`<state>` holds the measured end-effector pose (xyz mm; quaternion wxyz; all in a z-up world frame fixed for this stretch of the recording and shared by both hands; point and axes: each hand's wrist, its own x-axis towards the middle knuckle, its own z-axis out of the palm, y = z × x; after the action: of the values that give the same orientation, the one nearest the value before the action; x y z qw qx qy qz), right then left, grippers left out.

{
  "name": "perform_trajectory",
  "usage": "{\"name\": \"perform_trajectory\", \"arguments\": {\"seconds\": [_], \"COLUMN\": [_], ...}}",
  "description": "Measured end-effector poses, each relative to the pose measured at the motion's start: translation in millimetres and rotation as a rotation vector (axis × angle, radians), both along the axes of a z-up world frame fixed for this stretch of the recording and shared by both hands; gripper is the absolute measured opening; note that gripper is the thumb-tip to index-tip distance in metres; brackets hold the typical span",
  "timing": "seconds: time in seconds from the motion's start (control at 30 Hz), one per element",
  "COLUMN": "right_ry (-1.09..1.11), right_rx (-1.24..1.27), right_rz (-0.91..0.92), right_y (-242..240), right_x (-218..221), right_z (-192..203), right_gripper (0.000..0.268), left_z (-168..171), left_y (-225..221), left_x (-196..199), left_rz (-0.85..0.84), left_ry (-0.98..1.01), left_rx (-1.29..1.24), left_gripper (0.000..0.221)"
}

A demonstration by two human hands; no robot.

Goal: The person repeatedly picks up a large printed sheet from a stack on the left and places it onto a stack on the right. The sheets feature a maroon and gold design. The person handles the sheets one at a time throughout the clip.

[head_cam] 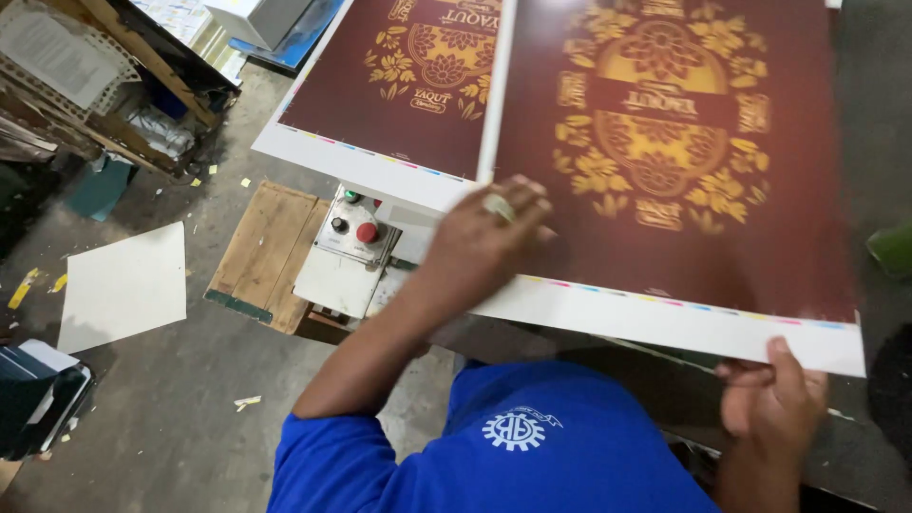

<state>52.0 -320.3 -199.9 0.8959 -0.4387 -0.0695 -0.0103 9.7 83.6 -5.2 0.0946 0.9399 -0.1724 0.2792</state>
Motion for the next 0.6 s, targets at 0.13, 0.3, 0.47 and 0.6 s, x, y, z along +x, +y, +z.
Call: {"name": "perform_trajectory", "arguments": {"seconds": [0.13,0.3,0.47,0.6], "right_ry": [0.032,0.188,0.214,0.242], "right_rx": [-0.050,0.033,0.026,0.047], "right_rz": [-0.096,-0.156,-0.179,-0.179], "right_y": [-50,-63,-116,-109], "right_x": [-12,-33,-48,-60], "right_z": [-35,-16,-94,-88], "right_gripper": [0.021,0.043,0.030,0.021], "left_z": [1,-6,-4,1], "left_y": [37,51,60,64], "left_x": [-1,-5,-4,-2], "left_rz": [0.070,0.115,0.123,0.108], "left_ry": [0.046,0.099,0.034,-0.104], "left_rx": [0.098,0.235,0.301,0.159], "left_gripper": [0.055,0.069,0.043,0.028]}}
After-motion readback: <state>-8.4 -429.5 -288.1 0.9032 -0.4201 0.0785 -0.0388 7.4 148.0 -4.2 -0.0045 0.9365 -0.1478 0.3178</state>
